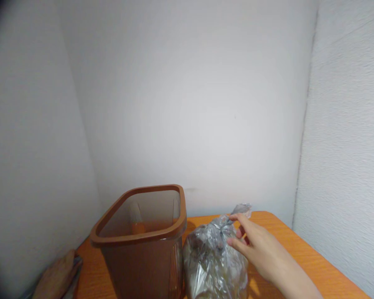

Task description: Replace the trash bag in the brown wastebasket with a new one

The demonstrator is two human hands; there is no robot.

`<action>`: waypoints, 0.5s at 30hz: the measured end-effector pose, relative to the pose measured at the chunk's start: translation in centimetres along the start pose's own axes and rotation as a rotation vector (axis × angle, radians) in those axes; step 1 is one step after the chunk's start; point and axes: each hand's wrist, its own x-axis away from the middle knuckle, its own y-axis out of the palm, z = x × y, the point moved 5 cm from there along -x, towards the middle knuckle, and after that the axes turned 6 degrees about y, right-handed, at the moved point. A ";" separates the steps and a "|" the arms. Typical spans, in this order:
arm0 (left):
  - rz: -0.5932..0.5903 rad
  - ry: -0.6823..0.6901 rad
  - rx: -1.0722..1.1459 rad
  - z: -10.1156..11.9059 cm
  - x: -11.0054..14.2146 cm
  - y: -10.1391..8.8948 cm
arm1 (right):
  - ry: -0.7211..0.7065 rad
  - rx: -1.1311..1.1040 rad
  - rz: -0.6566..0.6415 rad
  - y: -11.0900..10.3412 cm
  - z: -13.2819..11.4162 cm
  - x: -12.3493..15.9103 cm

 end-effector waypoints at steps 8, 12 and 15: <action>0.124 0.073 -0.097 2.6 -3.9 -4.3 | 0.066 0.182 -0.097 5.4 1.0 -3.2; 0.228 -0.001 0.394 7.3 -4.6 -9.0 | 0.013 0.231 -0.088 6.2 0.7 -4.5; 0.189 -0.039 0.777 11.4 -3.2 -10.8 | -0.019 0.247 -0.071 6.1 0.9 -5.2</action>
